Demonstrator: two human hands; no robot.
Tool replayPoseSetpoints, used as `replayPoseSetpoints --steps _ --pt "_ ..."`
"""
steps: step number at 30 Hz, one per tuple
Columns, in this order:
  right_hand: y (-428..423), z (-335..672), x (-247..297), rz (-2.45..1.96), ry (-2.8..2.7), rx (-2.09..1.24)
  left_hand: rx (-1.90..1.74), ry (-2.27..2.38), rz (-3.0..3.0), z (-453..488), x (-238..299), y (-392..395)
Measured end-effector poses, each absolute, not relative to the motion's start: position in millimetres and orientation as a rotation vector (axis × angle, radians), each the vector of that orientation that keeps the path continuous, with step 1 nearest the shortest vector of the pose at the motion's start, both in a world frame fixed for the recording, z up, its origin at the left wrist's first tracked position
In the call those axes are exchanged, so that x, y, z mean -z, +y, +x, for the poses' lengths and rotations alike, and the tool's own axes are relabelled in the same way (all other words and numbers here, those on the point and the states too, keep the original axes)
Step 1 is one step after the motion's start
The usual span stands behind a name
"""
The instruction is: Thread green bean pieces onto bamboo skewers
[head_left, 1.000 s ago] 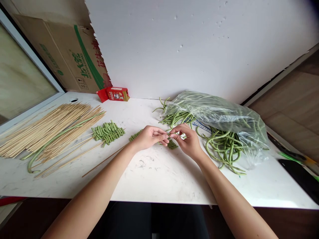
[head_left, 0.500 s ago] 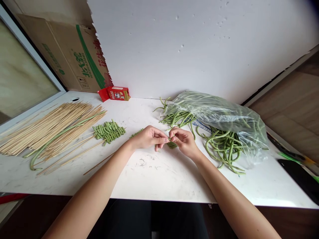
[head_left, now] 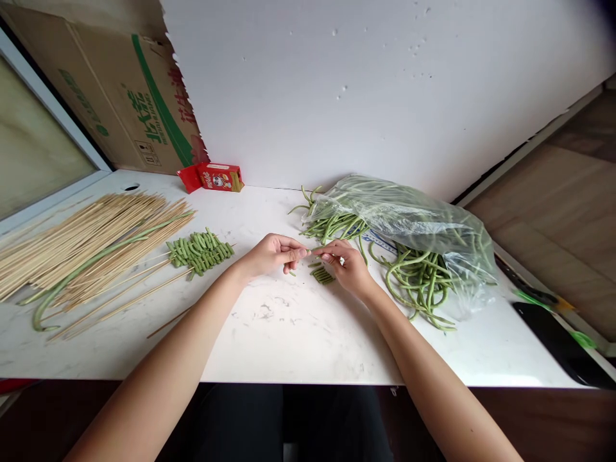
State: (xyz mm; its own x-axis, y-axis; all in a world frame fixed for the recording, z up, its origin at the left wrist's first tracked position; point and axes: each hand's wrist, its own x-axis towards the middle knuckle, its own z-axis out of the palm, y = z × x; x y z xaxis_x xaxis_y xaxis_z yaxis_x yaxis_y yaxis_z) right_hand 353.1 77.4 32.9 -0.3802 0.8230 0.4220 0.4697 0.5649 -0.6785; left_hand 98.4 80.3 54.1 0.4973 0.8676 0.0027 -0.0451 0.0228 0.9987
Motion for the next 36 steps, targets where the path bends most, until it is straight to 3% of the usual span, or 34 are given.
replayPoseSetpoints --steps 13,24,36 --pt "90 354 -21 -1.101 -2.208 -0.388 -0.885 0.784 1.365 100 -54 81" --pt "67 344 -41 -1.012 -1.882 -0.686 -0.772 0.800 1.380 102 -44 83" --pt "65 339 -39 -0.933 -1.778 -0.520 -0.828 0.734 1.292 105 -39 84"
